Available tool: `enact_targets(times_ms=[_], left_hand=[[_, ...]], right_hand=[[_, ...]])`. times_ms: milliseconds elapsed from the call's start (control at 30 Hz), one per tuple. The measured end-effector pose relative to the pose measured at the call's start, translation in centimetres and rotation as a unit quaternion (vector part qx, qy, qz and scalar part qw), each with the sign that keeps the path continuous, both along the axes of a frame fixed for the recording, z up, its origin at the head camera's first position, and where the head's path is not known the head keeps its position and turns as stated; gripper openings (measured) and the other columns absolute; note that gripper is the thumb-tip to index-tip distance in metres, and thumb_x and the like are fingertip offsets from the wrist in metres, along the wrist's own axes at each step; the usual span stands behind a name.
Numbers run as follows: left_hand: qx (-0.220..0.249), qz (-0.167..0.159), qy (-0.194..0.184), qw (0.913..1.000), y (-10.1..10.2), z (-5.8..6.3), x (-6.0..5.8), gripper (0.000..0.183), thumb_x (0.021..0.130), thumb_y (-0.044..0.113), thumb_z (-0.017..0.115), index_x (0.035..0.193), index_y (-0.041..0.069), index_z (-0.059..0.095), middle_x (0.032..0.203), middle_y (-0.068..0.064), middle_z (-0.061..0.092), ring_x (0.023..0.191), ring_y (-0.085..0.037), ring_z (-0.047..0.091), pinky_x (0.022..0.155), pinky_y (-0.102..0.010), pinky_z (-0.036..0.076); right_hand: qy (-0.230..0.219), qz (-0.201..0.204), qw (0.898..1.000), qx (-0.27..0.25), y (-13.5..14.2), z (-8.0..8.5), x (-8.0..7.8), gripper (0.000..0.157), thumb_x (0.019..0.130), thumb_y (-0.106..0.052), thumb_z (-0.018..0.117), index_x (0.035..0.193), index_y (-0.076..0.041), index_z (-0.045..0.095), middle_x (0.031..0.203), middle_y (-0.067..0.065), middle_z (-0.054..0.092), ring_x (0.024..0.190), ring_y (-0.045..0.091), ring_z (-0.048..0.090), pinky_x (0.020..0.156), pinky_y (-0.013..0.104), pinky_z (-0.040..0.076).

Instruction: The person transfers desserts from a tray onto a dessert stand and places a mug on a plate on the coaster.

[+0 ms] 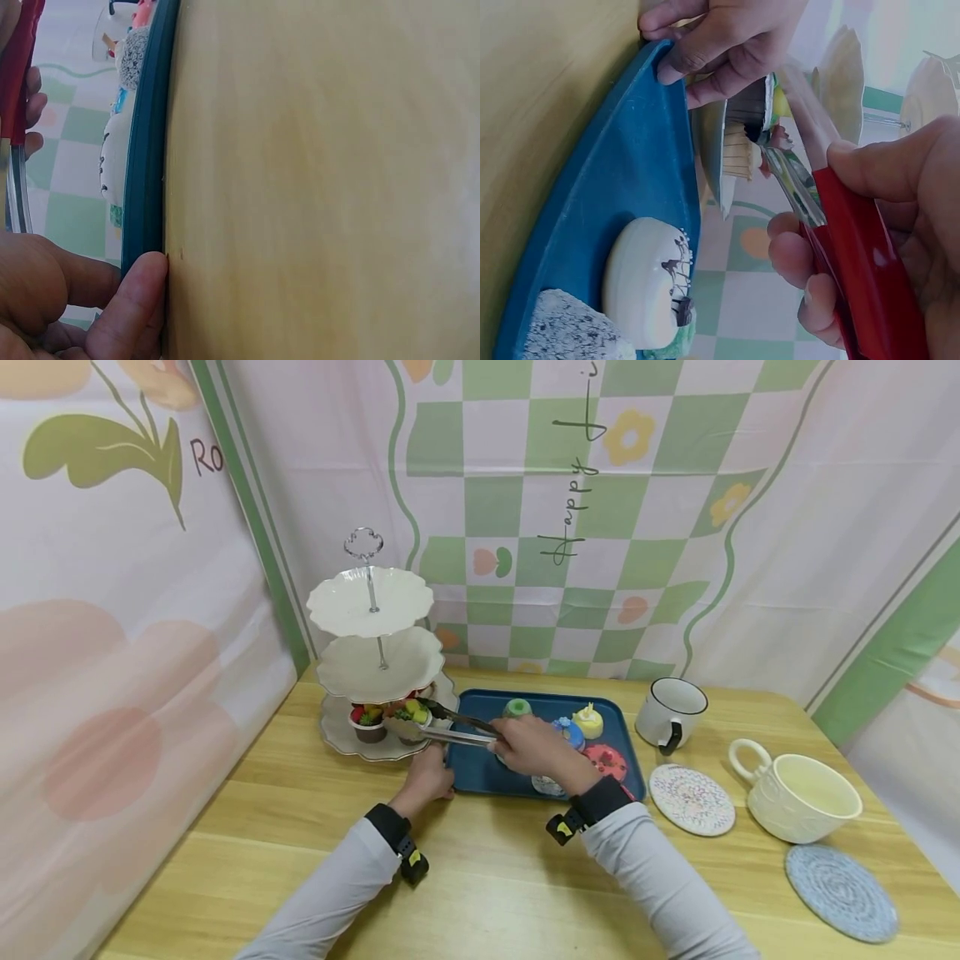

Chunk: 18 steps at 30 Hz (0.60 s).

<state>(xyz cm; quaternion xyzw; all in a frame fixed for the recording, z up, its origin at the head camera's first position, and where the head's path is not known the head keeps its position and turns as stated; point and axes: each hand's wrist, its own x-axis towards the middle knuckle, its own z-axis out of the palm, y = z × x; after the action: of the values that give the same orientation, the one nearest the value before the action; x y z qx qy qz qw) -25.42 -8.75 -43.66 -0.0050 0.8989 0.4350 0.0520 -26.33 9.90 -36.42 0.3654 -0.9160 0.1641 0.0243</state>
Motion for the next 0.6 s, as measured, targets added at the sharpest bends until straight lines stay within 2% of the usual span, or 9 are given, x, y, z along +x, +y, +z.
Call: enact_targets(times_ms=[133, 267, 400, 500, 600], left_hand=[[0.009, 0.001, 0.001, 1.0, 0.0, -0.09, -0.04, 0.046, 0.083, -0.01, 0.051, 0.128, -0.007, 0.045, 0.121, -0.028, 0.051, 0.048, -0.015, 0.059, 0.043, -0.026, 0.05], [0.01, -0.001, 0.005, 0.9999, -0.09, -0.1, 0.04, 0.048, 0.082, -0.011, 0.051, 0.13, -0.007, 0.044, 0.12, -0.028, 0.051, 0.047, -0.016, 0.059, 0.043, -0.027, 0.05], [0.001, 0.0, -0.002, 1.0, -0.09, -0.09, 0.0, 0.04, 0.083, -0.009, 0.052, 0.123, -0.009, 0.049, 0.108, -0.026, 0.055, 0.047, -0.016, 0.059, 0.043, -0.027, 0.05], [-0.008, 0.002, -0.014, 0.9999, -0.08, -0.06, -0.1, 0.029, 0.084, -0.007, 0.053, 0.113, -0.01, 0.053, 0.093, -0.021, 0.057, 0.047, -0.015, 0.059, 0.044, -0.026, 0.05], [-0.007, 0.002, -0.02, 0.9998, -0.11, 0.01, -0.12, 0.026, 0.085, -0.007, 0.052, 0.11, -0.01, 0.054, 0.086, -0.018, 0.056, 0.048, -0.016, 0.06, 0.045, -0.027, 0.051]], right_hand=[[-0.012, -0.002, 1.0, -0.003, -0.15, -0.04, 0.04, 0.015, 0.093, -0.015, 0.057, 0.099, -0.001, 0.062, 0.061, -0.003, 0.044, 0.048, 0.007, 0.04, 0.044, 0.021, 0.032], [-0.014, -0.005, 1.0, -0.005, -0.25, 0.02, 0.01, 0.012, 0.093, -0.014, 0.057, 0.093, -0.003, 0.062, 0.059, -0.003, 0.043, 0.047, 0.008, 0.039, 0.044, 0.021, 0.03], [-0.008, -0.009, 1.0, 0.004, -0.32, 0.14, -0.12, 0.011, 0.093, -0.014, 0.057, 0.09, -0.004, 0.061, 0.058, -0.002, 0.041, 0.047, 0.009, 0.038, 0.044, 0.022, 0.029], [-0.007, -0.016, 1.0, 0.014, -0.34, 0.13, -0.3, 0.012, 0.093, -0.014, 0.056, 0.094, -0.003, 0.061, 0.059, -0.002, 0.043, 0.047, 0.009, 0.038, 0.045, 0.022, 0.029], [-0.014, -0.022, 1.0, 0.015, -0.31, 0.05, -0.48, 0.013, 0.093, -0.014, 0.056, 0.095, -0.003, 0.062, 0.059, -0.001, 0.044, 0.047, 0.01, 0.038, 0.045, 0.022, 0.028]])
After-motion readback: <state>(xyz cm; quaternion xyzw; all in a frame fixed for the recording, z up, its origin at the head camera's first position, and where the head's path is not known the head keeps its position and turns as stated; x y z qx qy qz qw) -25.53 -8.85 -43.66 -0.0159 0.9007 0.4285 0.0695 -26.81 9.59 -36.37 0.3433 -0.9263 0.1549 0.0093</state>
